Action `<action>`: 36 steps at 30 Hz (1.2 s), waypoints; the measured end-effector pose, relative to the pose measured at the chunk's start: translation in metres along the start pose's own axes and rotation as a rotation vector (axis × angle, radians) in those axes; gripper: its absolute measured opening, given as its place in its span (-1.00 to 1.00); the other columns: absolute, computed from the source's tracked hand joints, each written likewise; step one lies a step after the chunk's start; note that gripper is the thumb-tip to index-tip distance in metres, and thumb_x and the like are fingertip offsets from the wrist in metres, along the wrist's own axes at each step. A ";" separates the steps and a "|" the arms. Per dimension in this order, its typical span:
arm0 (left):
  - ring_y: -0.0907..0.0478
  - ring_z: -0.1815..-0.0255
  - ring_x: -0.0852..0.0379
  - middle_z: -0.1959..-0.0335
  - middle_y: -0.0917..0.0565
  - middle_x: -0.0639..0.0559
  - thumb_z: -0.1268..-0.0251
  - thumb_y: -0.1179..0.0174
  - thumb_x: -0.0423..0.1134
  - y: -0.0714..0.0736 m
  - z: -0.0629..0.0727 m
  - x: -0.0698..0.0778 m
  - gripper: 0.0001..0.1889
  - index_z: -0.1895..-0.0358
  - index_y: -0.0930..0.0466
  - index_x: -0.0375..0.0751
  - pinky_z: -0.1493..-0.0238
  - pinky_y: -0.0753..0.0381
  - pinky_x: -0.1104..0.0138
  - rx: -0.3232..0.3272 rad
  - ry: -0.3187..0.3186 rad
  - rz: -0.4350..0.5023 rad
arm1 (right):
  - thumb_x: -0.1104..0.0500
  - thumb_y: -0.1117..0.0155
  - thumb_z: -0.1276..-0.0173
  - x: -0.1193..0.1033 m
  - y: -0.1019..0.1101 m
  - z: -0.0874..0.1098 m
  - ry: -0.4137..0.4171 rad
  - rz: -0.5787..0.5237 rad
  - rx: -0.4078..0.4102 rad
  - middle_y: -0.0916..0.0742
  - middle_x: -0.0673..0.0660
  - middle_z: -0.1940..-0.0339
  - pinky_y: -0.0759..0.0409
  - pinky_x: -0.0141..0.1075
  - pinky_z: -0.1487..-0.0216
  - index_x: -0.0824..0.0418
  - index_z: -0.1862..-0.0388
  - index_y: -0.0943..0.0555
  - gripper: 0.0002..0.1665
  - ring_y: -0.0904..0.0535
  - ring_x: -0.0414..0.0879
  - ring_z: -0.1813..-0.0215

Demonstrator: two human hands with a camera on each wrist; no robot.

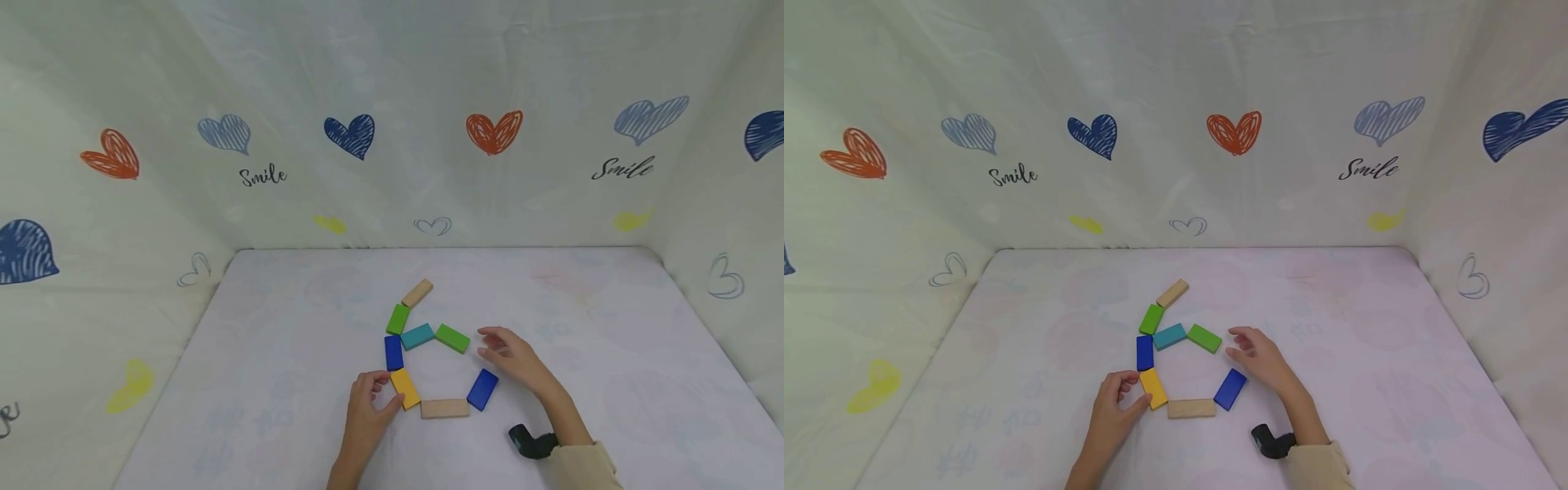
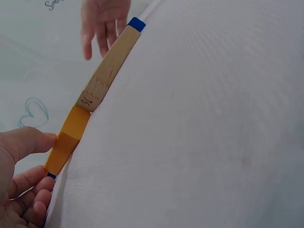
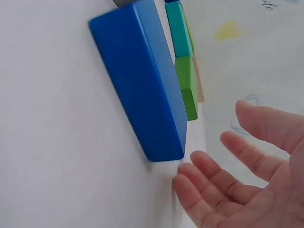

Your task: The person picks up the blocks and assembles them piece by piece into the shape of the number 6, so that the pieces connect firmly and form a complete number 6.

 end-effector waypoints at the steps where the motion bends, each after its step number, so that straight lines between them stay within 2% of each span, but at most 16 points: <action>1: -0.32 0.14 0.23 0.18 -0.47 0.16 -0.02 -0.36 -0.12 0.000 0.000 0.000 -0.60 0.06 -0.47 -0.06 0.06 -0.43 0.33 0.001 0.002 0.001 | 0.07 -0.20 -0.30 0.000 0.001 0.005 -0.009 0.012 0.005 -0.60 0.24 0.00 -0.53 -0.06 -0.03 0.31 -0.17 -0.43 -0.48 -0.51 0.09 -0.04; 8: -0.32 0.14 0.22 0.17 -0.47 0.14 -0.01 -0.36 -0.12 -0.001 0.001 0.001 -0.60 0.06 -0.47 -0.08 0.07 -0.42 0.32 0.002 -0.014 0.005 | 0.04 -0.32 -0.19 -0.004 0.005 0.035 -0.139 0.085 -0.003 -0.58 0.21 0.00 -0.52 -0.12 0.04 0.32 -0.15 -0.45 -0.39 -0.49 0.04 0.00; 13: -0.32 0.15 0.22 0.17 -0.47 0.14 0.00 -0.36 -0.12 0.000 0.002 0.001 -0.60 0.07 -0.47 -0.08 0.08 -0.41 0.33 0.011 -0.025 0.008 | 0.01 -0.42 -0.07 -0.004 0.002 0.046 -0.199 0.125 -0.011 -0.55 0.18 0.04 -0.48 -0.19 0.14 0.34 -0.16 -0.44 -0.27 -0.46 -0.02 0.06; 24: -0.31 0.15 0.23 0.18 -0.46 0.16 -0.01 -0.36 -0.12 0.000 0.001 0.000 -0.60 0.07 -0.47 -0.07 0.08 -0.42 0.33 0.013 -0.019 0.003 | 0.02 -0.52 0.08 -0.005 -0.020 0.059 -0.222 0.117 -0.008 -0.47 0.18 0.12 -0.43 -0.27 0.15 0.42 -0.17 -0.33 -0.09 -0.37 -0.06 0.14; 31: -0.31 0.15 0.23 0.18 -0.47 0.16 -0.01 -0.36 -0.13 0.000 0.001 0.001 -0.60 0.07 -0.46 -0.07 0.09 -0.42 0.33 0.013 -0.021 0.001 | 0.04 -0.54 0.11 -0.005 -0.028 0.058 -0.260 0.113 0.021 -0.45 0.21 0.13 -0.46 -0.20 0.10 0.46 -0.14 -0.27 -0.05 -0.37 -0.03 0.14; 36: -0.31 0.15 0.24 0.18 -0.46 0.17 -0.01 -0.36 -0.13 0.000 0.001 0.002 -0.60 0.06 -0.46 -0.05 0.06 -0.42 0.32 0.004 0.005 -0.002 | 0.06 -0.54 0.10 -0.005 -0.030 0.058 -0.264 0.120 0.024 -0.45 0.23 0.13 -0.46 -0.17 0.09 0.47 -0.12 -0.27 -0.07 -0.37 -0.02 0.13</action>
Point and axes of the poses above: each hand's wrist, its own z-axis away from the middle knuckle, its own y-axis out of the back of the hand, x = y × z, the point moved 3 cm from there along -z, towards the middle knuckle
